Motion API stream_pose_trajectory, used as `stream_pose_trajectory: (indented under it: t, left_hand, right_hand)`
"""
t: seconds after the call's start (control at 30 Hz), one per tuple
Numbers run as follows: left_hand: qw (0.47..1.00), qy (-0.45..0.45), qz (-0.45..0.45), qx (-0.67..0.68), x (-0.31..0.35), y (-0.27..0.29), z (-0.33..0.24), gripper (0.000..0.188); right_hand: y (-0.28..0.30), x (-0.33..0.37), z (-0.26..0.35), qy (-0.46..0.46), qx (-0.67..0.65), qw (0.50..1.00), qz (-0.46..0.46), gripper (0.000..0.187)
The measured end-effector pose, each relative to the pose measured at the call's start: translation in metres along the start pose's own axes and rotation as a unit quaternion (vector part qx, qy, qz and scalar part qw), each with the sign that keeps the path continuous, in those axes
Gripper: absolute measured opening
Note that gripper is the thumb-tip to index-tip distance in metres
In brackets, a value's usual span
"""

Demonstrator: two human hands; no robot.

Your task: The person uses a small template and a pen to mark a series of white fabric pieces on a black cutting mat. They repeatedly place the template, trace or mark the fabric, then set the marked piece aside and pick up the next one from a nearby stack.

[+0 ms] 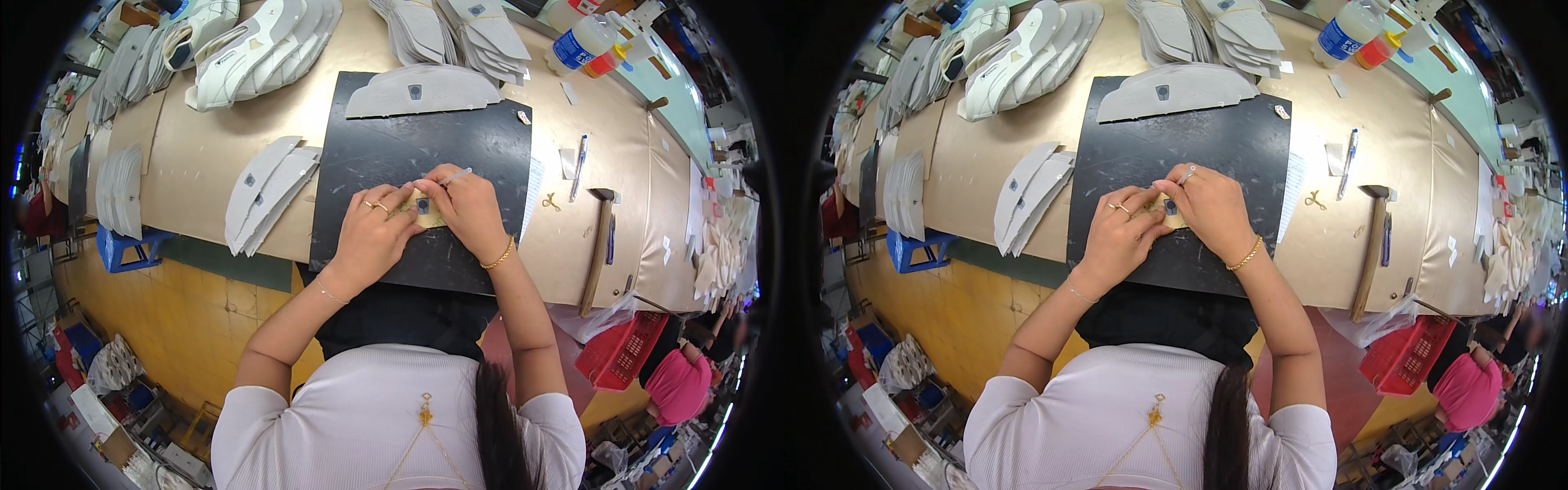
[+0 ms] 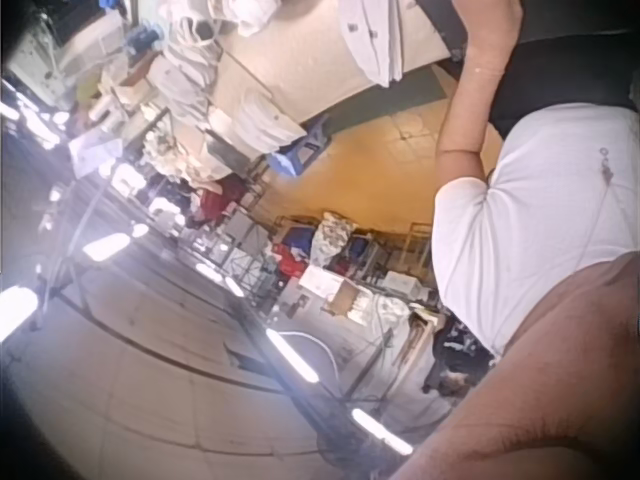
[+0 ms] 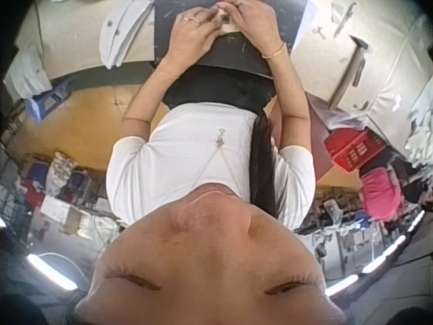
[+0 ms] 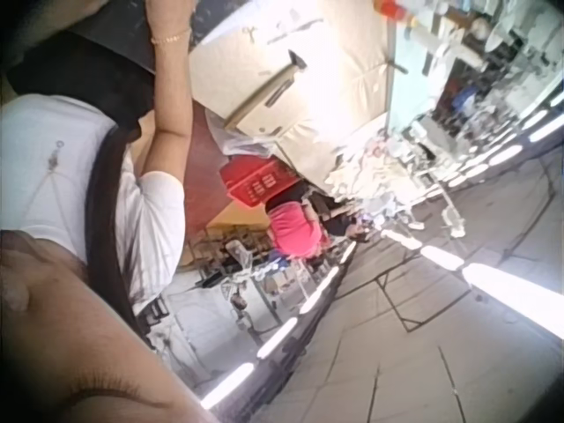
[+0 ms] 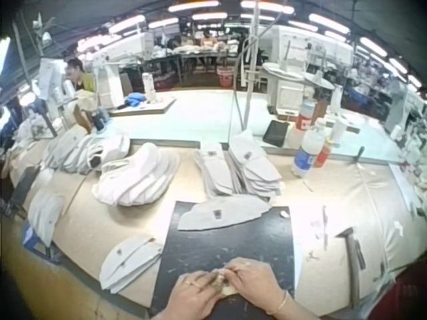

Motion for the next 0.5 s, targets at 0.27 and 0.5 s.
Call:
stream_pose_trajectory:
  t: [0.27,0.5]
  left_hand:
    - [1.000,0.011,-0.002,-0.010,0.001,0.001,0.000,0.022]
    - [1.000,0.024,0.006,-0.015,0.000,-0.001,0.000,0.025]
  right_hand:
    - [-0.001,0.000,0.012,0.059,0.044,0.997,-0.032,0.020]
    - [-0.001,0.002,0.014,0.080,0.085,0.993,-0.036,0.019]
Point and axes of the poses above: each hand's wrist, its own x-axis away from the middle knuckle, its own y-axis out of the back of the hand, z = x × y, the point moved 10 cm from there along -x, towards the middle knuckle, and after that the axes turned 2 degrees about -z, right-handed, at the moved point
